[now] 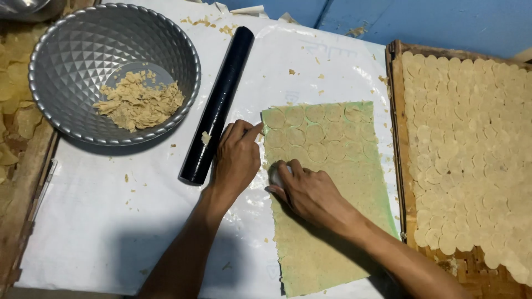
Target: The recorder rolls out a sheet of dough and uses a circular tool to cut it into small round pieces.
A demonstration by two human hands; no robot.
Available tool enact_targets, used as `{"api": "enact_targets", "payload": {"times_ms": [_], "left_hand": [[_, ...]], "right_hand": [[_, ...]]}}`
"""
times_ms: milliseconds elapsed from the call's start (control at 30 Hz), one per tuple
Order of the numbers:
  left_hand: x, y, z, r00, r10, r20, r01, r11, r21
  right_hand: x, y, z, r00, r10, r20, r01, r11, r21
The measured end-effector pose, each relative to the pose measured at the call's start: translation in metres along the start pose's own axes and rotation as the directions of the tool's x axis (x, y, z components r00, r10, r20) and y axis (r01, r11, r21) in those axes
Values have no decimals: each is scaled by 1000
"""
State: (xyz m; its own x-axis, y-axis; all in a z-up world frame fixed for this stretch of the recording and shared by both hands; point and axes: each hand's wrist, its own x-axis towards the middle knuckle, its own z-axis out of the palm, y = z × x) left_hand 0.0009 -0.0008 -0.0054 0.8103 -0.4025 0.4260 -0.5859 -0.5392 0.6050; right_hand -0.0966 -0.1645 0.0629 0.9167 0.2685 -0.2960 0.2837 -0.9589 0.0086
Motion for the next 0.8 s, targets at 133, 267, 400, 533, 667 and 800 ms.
{"api": "enact_targets", "payload": {"times_ms": [133, 267, 400, 533, 667, 800], "left_hand": [[3, 3, -5, 1000, 9, 9, -9, 1000, 0], [0, 3, -6, 1000, -1, 13, 1, 1000, -1], [3, 10, -12, 1000, -4, 18, 4, 1000, -13], [3, 6, -9, 999, -14, 31, 13, 1000, 10], [5, 5, -10, 1000, 0, 28, 0, 1000, 7], [6, 9, -13, 1000, 9, 26, -10, 999, 31]], "right_hand": [[-8, 19, -8, 995, 98, 18, -99, 949, 299], [-28, 26, -2, 969, 246, 16, -238, 915, 325], [-33, 26, 3, 972, 229, 49, -233, 937, 260], [-26, 24, 4, 975, 220, 39, -223, 946, 236], [-19, 18, 7, 981, 191, -11, -190, 980, 50], [-16, 9, 10, 970, 182, -159, -209, 962, -178]]}}
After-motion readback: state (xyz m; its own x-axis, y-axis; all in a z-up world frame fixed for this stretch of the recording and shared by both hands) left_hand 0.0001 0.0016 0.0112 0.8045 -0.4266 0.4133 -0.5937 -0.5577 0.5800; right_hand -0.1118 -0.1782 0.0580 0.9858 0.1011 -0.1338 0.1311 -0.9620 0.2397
